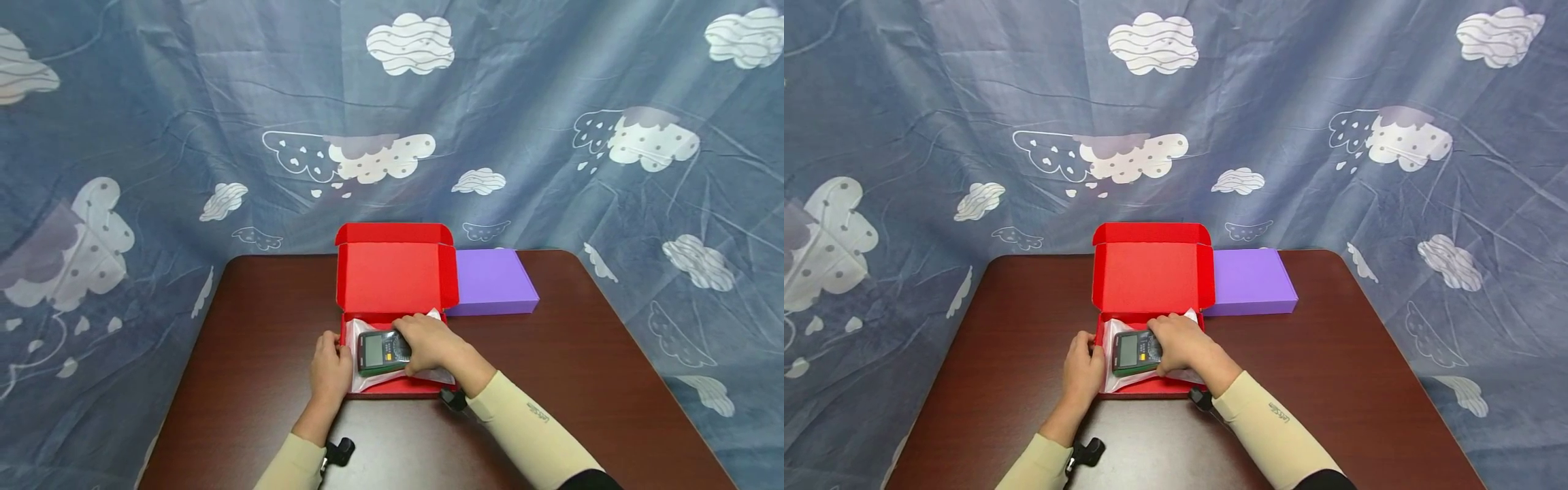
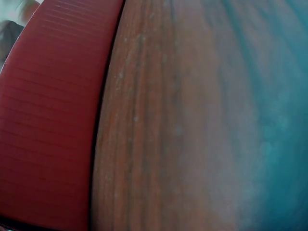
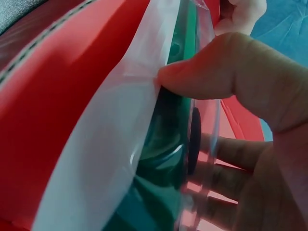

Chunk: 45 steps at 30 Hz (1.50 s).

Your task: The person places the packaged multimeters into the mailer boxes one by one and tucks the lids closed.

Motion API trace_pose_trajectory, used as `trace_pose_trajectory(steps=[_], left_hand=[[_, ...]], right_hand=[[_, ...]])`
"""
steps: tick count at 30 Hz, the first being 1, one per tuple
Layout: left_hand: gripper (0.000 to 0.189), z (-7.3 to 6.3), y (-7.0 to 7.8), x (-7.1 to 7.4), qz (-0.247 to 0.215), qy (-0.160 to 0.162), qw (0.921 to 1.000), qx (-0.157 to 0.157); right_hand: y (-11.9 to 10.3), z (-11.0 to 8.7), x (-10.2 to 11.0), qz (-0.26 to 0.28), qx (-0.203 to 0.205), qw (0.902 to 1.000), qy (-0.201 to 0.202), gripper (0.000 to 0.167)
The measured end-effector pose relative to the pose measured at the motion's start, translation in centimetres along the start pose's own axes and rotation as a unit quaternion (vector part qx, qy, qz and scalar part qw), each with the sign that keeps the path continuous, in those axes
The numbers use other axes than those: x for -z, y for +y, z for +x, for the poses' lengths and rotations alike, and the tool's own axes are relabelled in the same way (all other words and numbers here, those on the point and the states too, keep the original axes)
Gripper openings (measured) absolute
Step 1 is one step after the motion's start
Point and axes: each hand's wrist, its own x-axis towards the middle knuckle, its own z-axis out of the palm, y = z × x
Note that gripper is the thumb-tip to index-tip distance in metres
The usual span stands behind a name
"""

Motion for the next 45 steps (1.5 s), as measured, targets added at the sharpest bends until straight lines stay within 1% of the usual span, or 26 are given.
trace_pose_trajectory(steps=[8, 17, 30, 39, 45], left_hand=[[0.013, 0.1, 0.0, -0.1, -0.005, -0.008, 0.9999, 0.013], [0.014, 0.0, 0.2, 0.0, -0.007, -0.005, 0.9999, 0.009], [0.012, 0.0, 0.1, -0.1, -0.006, -0.012, 0.9997, 0.018], [0.013, -0.3, 0.4, 0.1, -0.004, -0.014, 0.9998, 0.014], [0.014, -0.1, 0.6, 0.6, 0.007, -0.024, 0.9997, 0.001]], right_hand=[[0.1, 0.6, -0.8, 0.012, 0.005, 0.9999, -0.003, 0.076], [0.2, 1.0, -1.8, 0.034, -0.007, 0.9993, -0.013, 0.082], [0.7, 1.1, -2.9, 0.03, 0.002, 0.9995, -0.003, 0.08], [0.9, 0.4, -2.8, 0.032, 0.015, 0.9994, 0.003, 0.074], [1.2, -0.1, -2.9, 0.042, 0.006, 0.9991, -0.004, 0.08]])
